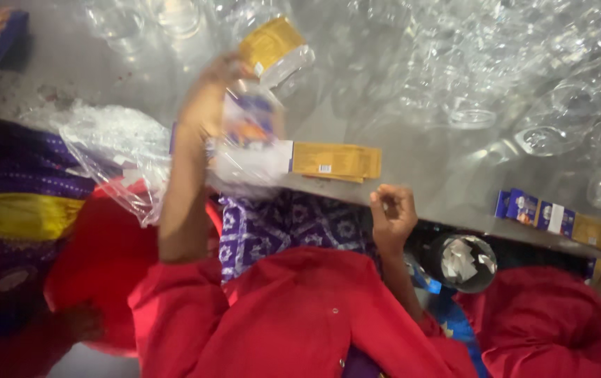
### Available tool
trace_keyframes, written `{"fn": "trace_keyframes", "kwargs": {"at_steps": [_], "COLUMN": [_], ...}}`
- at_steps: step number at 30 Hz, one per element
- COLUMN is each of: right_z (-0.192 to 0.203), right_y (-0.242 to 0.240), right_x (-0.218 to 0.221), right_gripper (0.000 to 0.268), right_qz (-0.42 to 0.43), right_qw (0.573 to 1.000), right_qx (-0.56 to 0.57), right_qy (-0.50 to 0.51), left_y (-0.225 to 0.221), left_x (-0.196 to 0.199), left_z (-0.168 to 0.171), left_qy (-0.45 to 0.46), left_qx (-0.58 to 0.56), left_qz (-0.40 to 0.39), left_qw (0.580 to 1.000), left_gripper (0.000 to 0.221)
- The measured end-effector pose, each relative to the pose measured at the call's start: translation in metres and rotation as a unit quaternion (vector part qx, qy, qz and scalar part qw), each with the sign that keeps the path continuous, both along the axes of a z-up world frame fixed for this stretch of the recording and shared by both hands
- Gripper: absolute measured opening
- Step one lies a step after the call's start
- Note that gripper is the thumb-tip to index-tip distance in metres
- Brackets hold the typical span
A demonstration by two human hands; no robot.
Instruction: The person peels adhesive labels from a strip and applies them to the sides of clear plastic jars one at a time while sitting at a workstation.
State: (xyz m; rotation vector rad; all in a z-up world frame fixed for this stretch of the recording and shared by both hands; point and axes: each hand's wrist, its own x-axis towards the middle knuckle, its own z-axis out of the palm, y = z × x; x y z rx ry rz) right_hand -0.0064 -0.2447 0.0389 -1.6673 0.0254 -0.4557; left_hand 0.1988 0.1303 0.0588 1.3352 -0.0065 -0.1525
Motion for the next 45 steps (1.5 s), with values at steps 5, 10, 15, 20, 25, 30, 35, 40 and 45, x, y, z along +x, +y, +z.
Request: {"fn": "trace_keyframes", "kwargs": {"at_steps": [5, 10, 15, 20, 25, 30, 35, 40, 45], "right_z": [-0.014, -0.024, -0.032, -0.043, -0.050, -0.049, -0.041, -0.041, -0.045], "right_y": [-0.024, -0.034, -0.025, -0.008, 0.006, 0.006, 0.012, 0.012, 0.013], "right_x": [-0.011, -0.007, 0.019, 0.066, 0.079, 0.074, 0.070, 0.072, 0.069], "right_gripper": [0.018, 0.017, 0.013, 0.036, 0.042, 0.040, 0.028, 0.026, 0.025], "right_qz": [-0.045, -0.049, -0.028, -0.007, 0.013, -0.012, -0.025, -0.043, -0.050], "right_qw": [0.997, 0.992, 0.991, 0.925, 0.898, 0.892, 0.889, 0.879, 0.872], "right_qx": [-0.020, 0.007, -0.106, -0.378, -0.438, -0.451, -0.457, -0.466, -0.478], "right_qy": [0.066, 0.117, 0.083, -0.041, -0.044, 0.011, -0.016, -0.093, -0.097], "left_y": [0.062, 0.061, 0.036, -0.021, -0.056, -0.018, 0.075, 0.132, 0.138], "left_x": [0.058, 0.102, 0.086, 0.066, 0.016, -0.077, -0.226, -0.357, -0.390], "left_z": [-0.032, -0.050, -0.054, -0.025, 0.005, 0.040, 0.039, -0.023, -0.083], "left_qy": [-0.025, 0.191, 0.142, 0.060, -0.039, -0.110, 0.023, 0.226, 0.170], "left_qx": [-0.147, -0.075, -0.059, 0.092, 0.199, 0.246, 0.181, 0.358, 0.591], "left_qz": [0.011, -0.079, -0.155, -0.241, -0.188, -0.077, 0.007, 0.049, -0.003], "left_qw": [0.989, 0.976, 0.976, 0.964, 0.961, 0.960, 0.983, 0.905, 0.789], "left_gripper": [0.048, 0.052, 0.042, 0.024, 0.016, 0.017, 0.013, 0.020, 0.025]}}
